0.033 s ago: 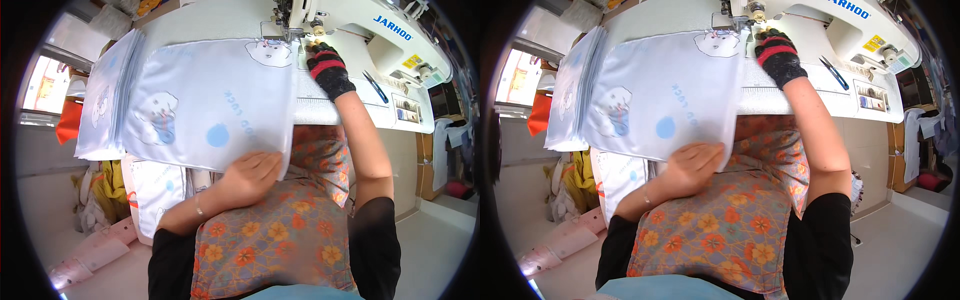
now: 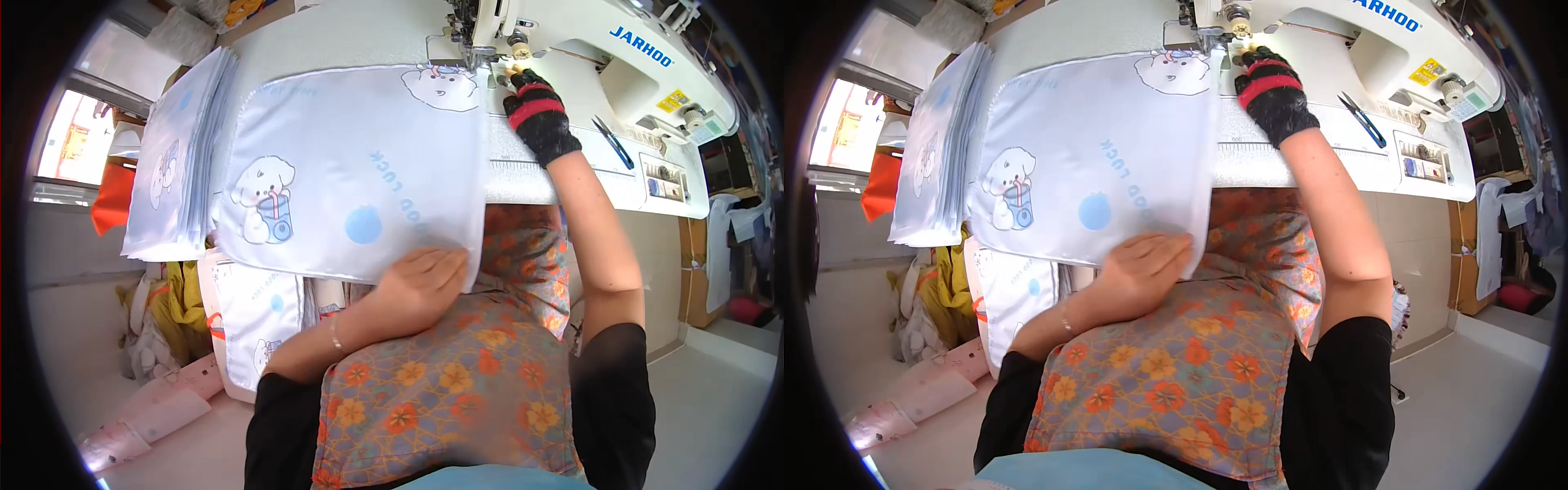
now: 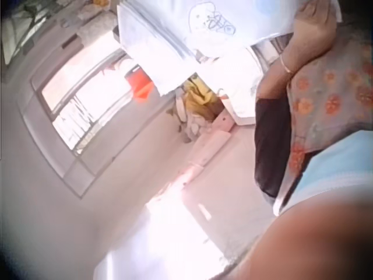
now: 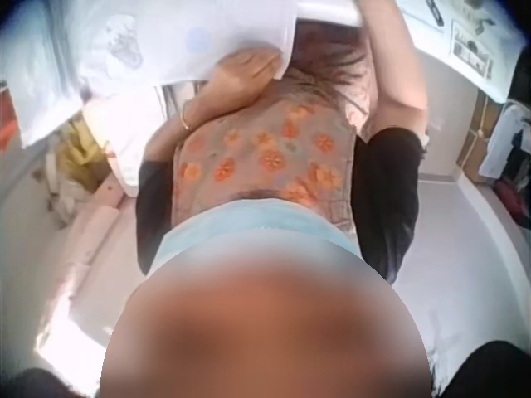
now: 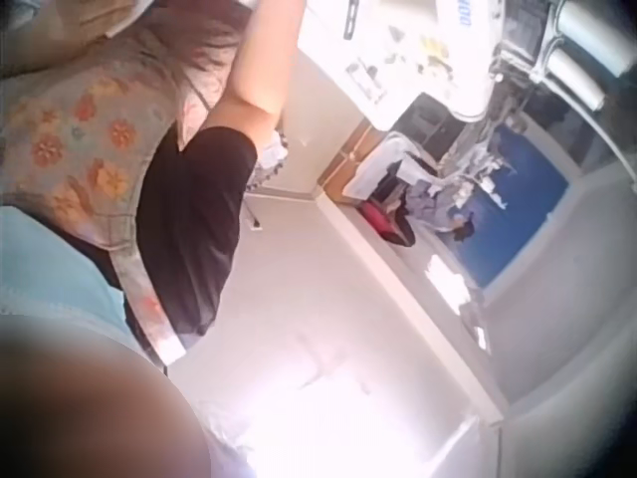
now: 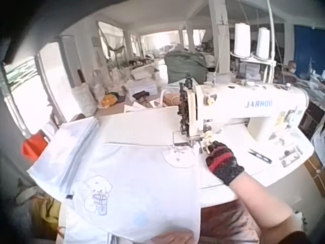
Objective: Using an industrial sewing machine to stitch the edges of printed fabric panels to create bags or pillowcases.
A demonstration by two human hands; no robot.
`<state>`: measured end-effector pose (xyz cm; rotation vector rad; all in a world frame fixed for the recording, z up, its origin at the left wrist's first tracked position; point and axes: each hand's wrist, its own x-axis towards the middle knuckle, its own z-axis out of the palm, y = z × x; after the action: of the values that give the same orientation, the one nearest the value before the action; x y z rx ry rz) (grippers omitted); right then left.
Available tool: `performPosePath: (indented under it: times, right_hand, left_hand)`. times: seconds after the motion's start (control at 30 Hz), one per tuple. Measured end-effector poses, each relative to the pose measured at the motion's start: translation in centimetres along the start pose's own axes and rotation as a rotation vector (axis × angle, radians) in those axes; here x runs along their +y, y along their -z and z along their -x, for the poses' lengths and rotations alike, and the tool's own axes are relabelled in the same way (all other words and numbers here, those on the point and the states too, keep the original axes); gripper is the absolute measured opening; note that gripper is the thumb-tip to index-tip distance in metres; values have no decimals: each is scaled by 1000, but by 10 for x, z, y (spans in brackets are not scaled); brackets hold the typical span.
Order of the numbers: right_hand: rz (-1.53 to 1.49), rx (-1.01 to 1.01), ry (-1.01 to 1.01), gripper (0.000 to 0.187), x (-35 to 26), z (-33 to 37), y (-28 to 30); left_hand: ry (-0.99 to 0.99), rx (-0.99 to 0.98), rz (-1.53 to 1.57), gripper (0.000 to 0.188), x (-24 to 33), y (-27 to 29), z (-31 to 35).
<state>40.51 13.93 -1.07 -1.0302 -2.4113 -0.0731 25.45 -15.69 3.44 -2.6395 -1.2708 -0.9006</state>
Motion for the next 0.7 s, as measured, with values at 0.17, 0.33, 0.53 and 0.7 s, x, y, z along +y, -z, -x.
performPosePath:
  times: [0.17, 0.33, 0.53, 0.7]
  right_hand:
    - [-299, -37, 279, 46, 1, 17, -18]
    - [-250, -44, 250, 52, -9, 12, -13]
    - [-240, -72, 256, 49, -8, 19, -7]
    - [-243, -59, 254, 40, -9, 20, -5]
  left_hand:
    - [115, 82, 102, 19, 9, -29, 0]
    - [165, 43, 75, 19, 1, -35, -3]
    - [199, 102, -15, 18, -21, -47, -21]
    - [210, 138, -85, 20, -41, -57, -41]
